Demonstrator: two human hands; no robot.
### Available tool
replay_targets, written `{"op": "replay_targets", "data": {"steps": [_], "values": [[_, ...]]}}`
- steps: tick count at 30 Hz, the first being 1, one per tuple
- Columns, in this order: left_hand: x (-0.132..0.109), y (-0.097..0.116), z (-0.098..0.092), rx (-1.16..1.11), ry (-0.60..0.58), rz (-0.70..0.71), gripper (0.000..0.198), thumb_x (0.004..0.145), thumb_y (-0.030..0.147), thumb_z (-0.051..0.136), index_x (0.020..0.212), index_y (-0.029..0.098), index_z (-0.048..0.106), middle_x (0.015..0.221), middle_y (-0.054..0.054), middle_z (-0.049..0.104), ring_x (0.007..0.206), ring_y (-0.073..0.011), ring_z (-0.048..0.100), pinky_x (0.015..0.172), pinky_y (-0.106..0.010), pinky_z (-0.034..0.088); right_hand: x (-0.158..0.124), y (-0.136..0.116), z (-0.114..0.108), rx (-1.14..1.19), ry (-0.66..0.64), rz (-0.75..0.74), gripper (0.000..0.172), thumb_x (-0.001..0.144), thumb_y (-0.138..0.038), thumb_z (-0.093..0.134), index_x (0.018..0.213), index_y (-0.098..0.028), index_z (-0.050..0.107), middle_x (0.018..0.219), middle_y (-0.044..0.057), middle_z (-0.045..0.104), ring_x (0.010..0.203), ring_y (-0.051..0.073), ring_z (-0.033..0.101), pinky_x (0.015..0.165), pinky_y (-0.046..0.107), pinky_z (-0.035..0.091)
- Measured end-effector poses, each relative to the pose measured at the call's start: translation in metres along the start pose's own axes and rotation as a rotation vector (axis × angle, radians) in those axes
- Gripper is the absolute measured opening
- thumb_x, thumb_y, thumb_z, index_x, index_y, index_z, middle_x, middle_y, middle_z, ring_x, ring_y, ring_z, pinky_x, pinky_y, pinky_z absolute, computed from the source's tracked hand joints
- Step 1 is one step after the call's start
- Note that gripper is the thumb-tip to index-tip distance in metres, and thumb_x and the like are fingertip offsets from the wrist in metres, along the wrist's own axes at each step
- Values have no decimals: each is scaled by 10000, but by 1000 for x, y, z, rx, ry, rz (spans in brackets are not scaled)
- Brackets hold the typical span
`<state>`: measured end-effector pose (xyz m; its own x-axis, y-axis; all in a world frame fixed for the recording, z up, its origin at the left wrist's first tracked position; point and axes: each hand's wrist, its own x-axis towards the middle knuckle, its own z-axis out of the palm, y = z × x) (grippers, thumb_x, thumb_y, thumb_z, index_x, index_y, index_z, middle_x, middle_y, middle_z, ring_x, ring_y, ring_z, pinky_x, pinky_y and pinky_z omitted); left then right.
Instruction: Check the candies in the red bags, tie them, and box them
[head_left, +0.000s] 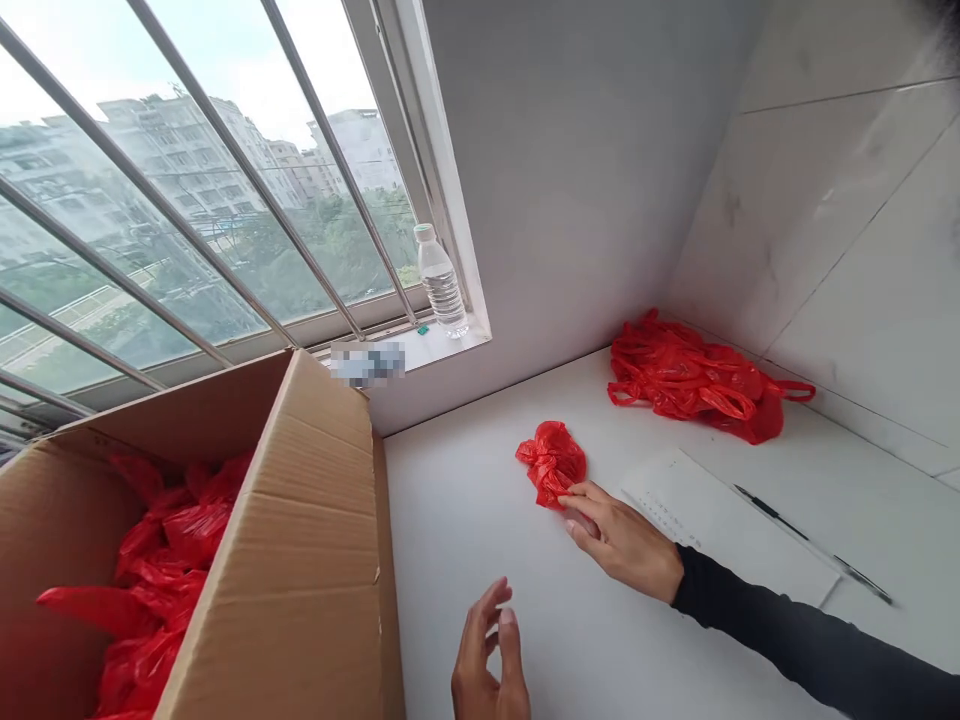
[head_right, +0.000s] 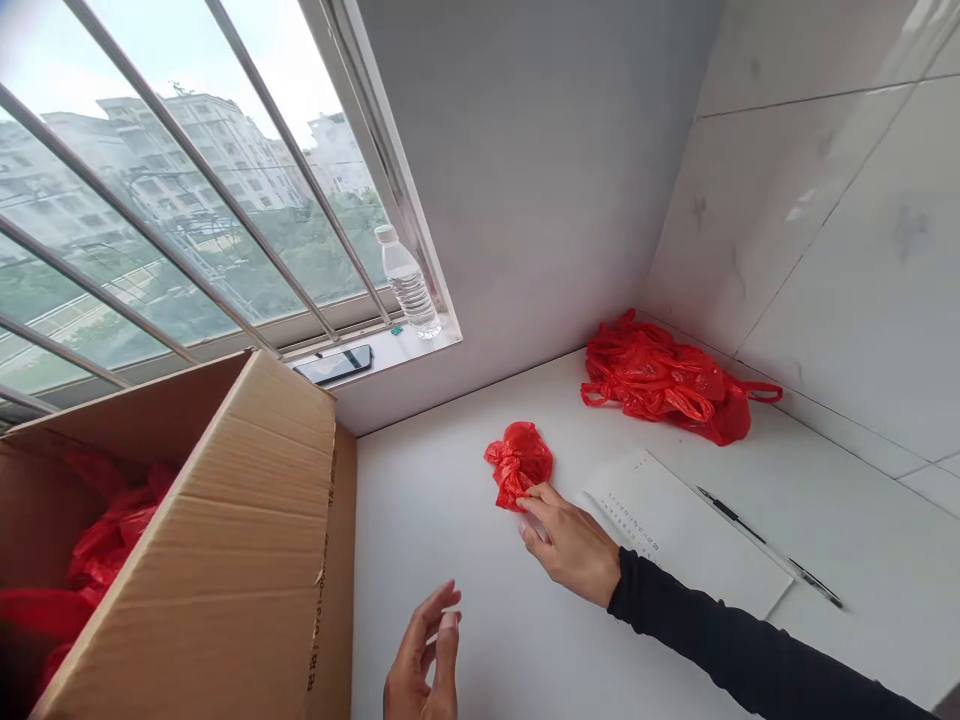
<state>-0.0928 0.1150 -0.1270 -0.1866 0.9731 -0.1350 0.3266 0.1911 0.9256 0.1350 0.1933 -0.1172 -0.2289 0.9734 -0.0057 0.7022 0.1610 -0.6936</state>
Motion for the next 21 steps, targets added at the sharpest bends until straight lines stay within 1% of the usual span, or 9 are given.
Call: {"op": "replay_targets", "data": {"steps": [2,5,7,8,11,13,15,18,21], "values": [[6,-5,12,-55,-8,-86,432,939,584,494,1234,309,648,1236,-123,682,1091,-300,685,872,-440,581,-31,-17,14,93,-93,18,401,1015,-357,430,1338,-218,623,1358,94,593,686,135,659,769,347,589],[8,-9,22,-83,-52,-132,551,913,604,535,1317,234,591,1238,-163,686,1073,-294,698,841,-413,591,-68,-39,25,238,-230,9,422,1020,-386,437,1372,-234,615,1430,100,582,980,212,699,918,362,559],[7,-10,25,-95,-70,-132,557,904,580,571,1315,205,596,1198,-162,705,1056,-284,699,870,-411,579,-80,-49,24,299,-283,0,415,1030,-413,430,1343,-247,646,1380,88,632,1111,237,663,975,357,527],[6,-9,25,-97,-77,-129,537,904,559,581,1297,194,612,1168,-156,716,1033,-279,702,869,-411,576,-82,-52,21,322,-284,14,413,1037,-429,419,1318,-253,663,1307,82,675,1062,229,673,935,348,537],[3,-7,21,-94,-98,-104,446,909,475,592,1236,180,663,1130,-145,724,970,-266,705,809,-395,579,-71,-50,9,334,-182,87,405,1047,-452,389,1263,-266,678,1071,46,729,718,171,627,719,336,532],[0,-6,18,-82,-111,-70,389,922,424,577,1214,188,680,1151,-139,712,983,-261,694,787,-380,574,-56,-43,3,305,-102,89,379,1046,-436,394,1250,-271,667,1060,34,713,643,154,563,674,340,506],[-4,-5,15,-55,-117,-22,335,939,375,553,1195,206,689,1160,-124,695,1005,-250,675,797,-372,564,-40,-37,2,276,-57,53,359,1044,-409,395,1247,-269,655,1149,41,686,699,155,581,703,342,506],[-11,-1,11,1,-125,68,282,958,283,509,1156,237,705,1095,-86,670,972,-214,644,818,-356,544,-18,-33,10,222,-52,9,373,1036,-412,398,1275,-249,634,1295,66,626,905,188,641,797,358,516],[-17,5,7,54,-138,150,309,973,219,452,1131,260,714,1016,-59,631,896,-183,626,744,-310,546,-6,-32,21,168,-88,19,382,971,-467,525,1233,-222,659,1241,90,630,963,242,646,856,422,503]]}}
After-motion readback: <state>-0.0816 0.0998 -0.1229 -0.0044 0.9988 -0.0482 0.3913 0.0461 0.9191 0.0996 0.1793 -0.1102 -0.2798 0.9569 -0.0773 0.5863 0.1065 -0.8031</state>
